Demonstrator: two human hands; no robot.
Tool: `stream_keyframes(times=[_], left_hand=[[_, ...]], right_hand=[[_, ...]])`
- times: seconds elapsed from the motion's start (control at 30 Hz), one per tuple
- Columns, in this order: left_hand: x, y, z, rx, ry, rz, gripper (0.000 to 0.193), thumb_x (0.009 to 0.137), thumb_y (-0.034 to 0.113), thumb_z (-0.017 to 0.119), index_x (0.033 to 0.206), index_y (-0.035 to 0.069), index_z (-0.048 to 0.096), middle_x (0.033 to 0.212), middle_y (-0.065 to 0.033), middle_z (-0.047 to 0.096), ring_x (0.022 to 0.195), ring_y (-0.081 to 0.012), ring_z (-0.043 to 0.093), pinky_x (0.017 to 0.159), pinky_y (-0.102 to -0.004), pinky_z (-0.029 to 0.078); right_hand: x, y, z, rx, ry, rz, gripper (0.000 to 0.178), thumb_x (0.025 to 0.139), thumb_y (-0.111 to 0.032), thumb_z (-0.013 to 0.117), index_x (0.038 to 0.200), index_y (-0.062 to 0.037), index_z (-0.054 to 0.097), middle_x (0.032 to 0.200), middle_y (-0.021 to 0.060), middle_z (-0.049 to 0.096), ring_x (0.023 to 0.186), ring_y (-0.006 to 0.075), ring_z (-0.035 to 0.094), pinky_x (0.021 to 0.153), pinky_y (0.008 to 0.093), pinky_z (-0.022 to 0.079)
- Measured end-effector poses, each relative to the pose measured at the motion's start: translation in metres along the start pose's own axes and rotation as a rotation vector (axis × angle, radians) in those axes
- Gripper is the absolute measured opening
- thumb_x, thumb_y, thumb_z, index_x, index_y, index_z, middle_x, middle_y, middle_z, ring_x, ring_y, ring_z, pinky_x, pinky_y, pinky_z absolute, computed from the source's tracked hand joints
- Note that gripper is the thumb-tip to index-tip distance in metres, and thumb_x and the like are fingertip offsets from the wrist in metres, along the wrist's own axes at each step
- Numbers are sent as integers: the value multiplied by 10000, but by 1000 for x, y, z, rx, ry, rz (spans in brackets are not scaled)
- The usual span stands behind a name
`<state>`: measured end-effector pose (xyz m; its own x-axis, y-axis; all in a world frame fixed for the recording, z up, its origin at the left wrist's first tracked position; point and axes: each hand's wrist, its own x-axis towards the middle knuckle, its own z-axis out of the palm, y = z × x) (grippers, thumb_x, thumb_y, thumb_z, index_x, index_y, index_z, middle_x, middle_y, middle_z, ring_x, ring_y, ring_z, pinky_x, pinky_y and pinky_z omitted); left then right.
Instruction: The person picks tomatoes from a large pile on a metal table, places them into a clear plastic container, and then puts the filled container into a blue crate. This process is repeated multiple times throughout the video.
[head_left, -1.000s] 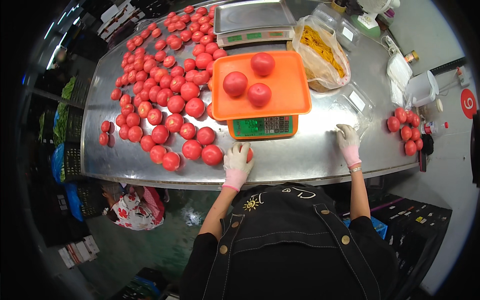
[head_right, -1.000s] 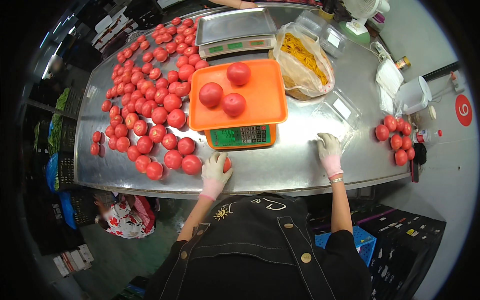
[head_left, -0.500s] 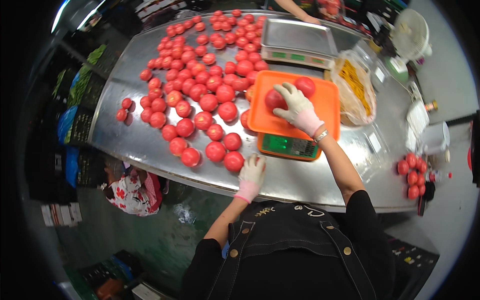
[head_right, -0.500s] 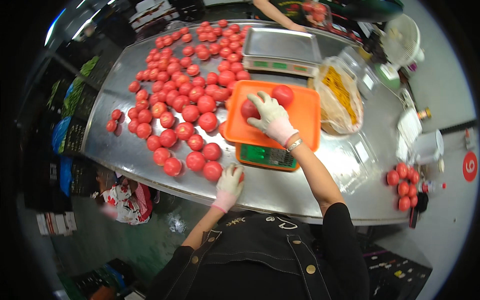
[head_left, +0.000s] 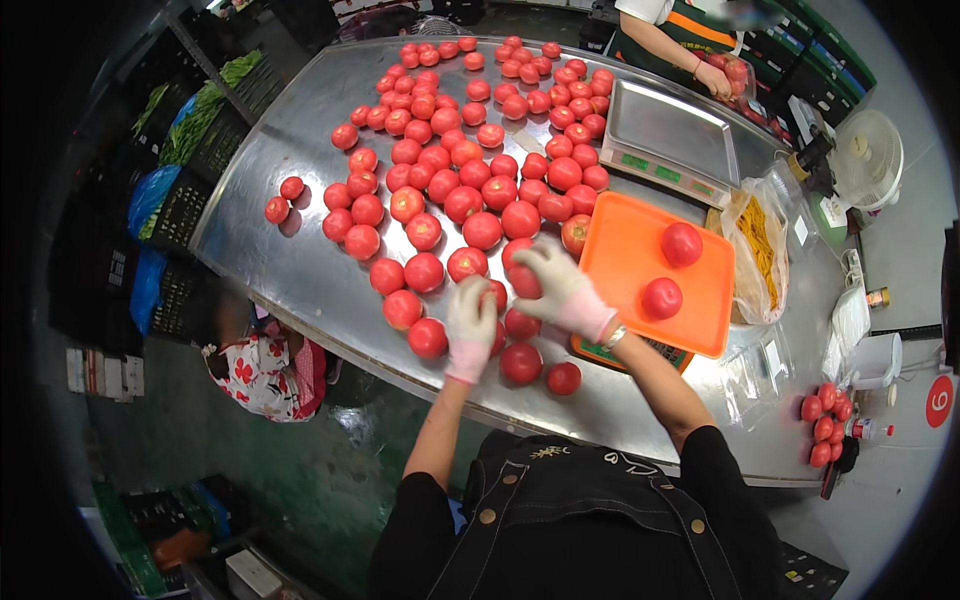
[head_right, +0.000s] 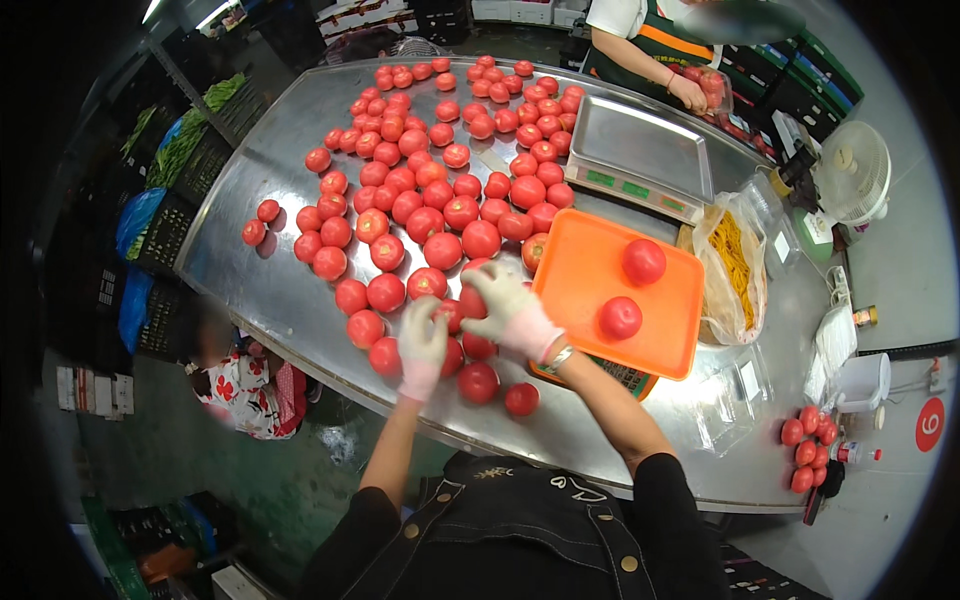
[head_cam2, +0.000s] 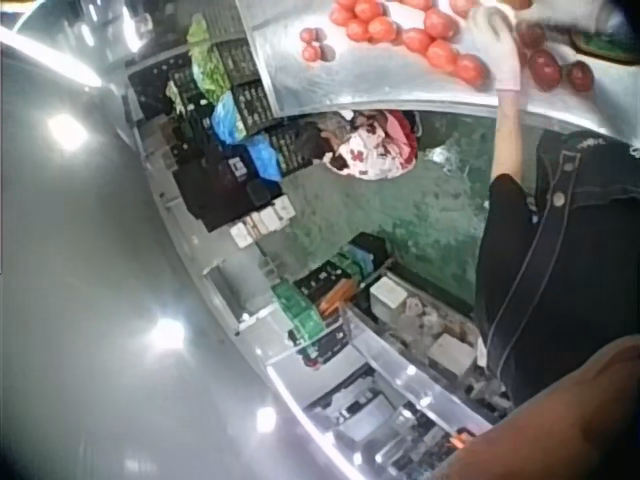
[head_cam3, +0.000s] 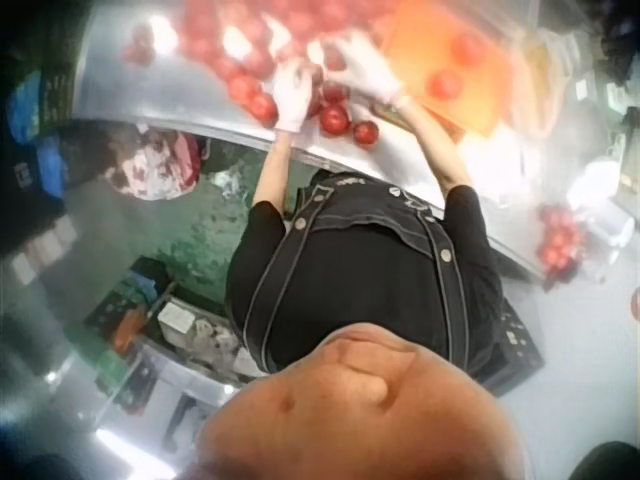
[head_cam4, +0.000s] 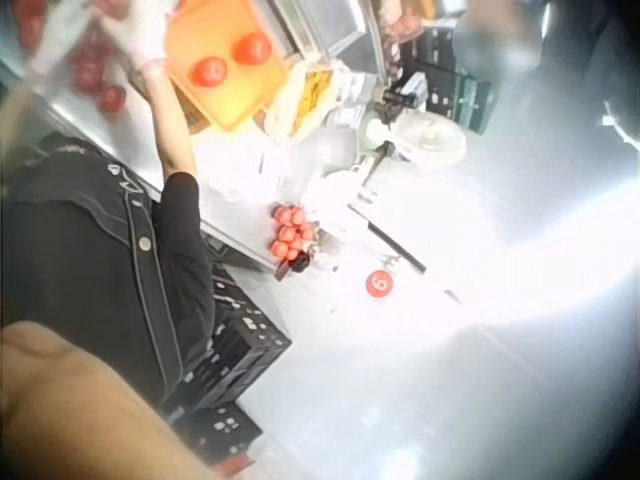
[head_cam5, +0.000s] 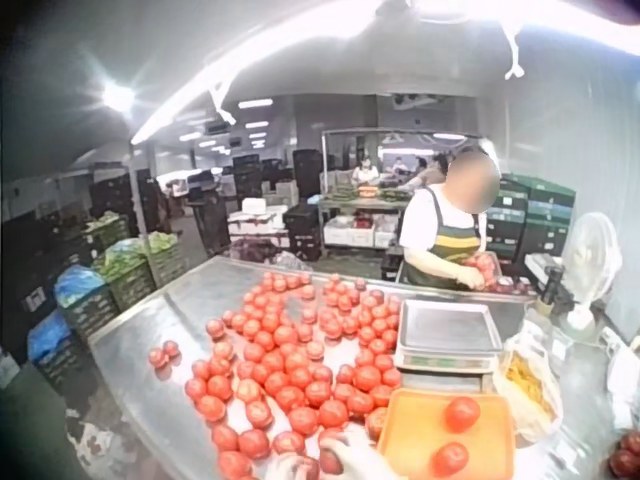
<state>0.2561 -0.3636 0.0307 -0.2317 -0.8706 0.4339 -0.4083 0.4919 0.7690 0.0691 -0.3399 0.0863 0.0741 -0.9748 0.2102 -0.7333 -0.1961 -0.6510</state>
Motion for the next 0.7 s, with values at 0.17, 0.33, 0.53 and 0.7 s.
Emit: stream_keyframes(times=[0.17, 0.33, 0.53, 0.7], left_hand=[[73, -92, -13, 273, 99, -95, 352, 867, 145, 625, 1199, 42, 565, 1194, -205, 564, 1100, -392, 528, 966, -455, 437], [119, -138, -18, 410, -82, -339, 604, 808, 312, 668, 1347, 139, 460, 1254, -194, 530, 1111, -414, 537, 958, -491, 447], [146, -150, -6, 488, -291, -466, 722, 721, 286, 740, 1373, 196, 441, 1210, -214, 524, 1023, -373, 600, 909, -469, 488], [141, -143, -23, -620, -33, -722, 550, 894, 402, 607, 1305, 49, 508, 1058, -152, 643, 707, -217, 637, 515, -284, 493]], right_hand=[[20, 1, 63, 15, 86, 182, 656, 759, -245, 740, 1337, -93, 471, 1307, 221, 451, 1174, 423, 498, 991, 452, 451], [15, -7, 93, 151, 96, 161, 641, 844, -195, 691, 1391, -35, 397, 1387, 251, 402, 1244, 439, 465, 1024, 445, 431], [0, -16, 113, 348, 8, 120, 595, 859, -148, 666, 1384, -31, 413, 1373, 220, 444, 1215, 392, 509, 977, 437, 467], [-6, -20, 89, 273, 187, 175, 565, 859, -176, 685, 1357, -28, 462, 1367, 199, 472, 1192, 379, 537, 971, 419, 475]])
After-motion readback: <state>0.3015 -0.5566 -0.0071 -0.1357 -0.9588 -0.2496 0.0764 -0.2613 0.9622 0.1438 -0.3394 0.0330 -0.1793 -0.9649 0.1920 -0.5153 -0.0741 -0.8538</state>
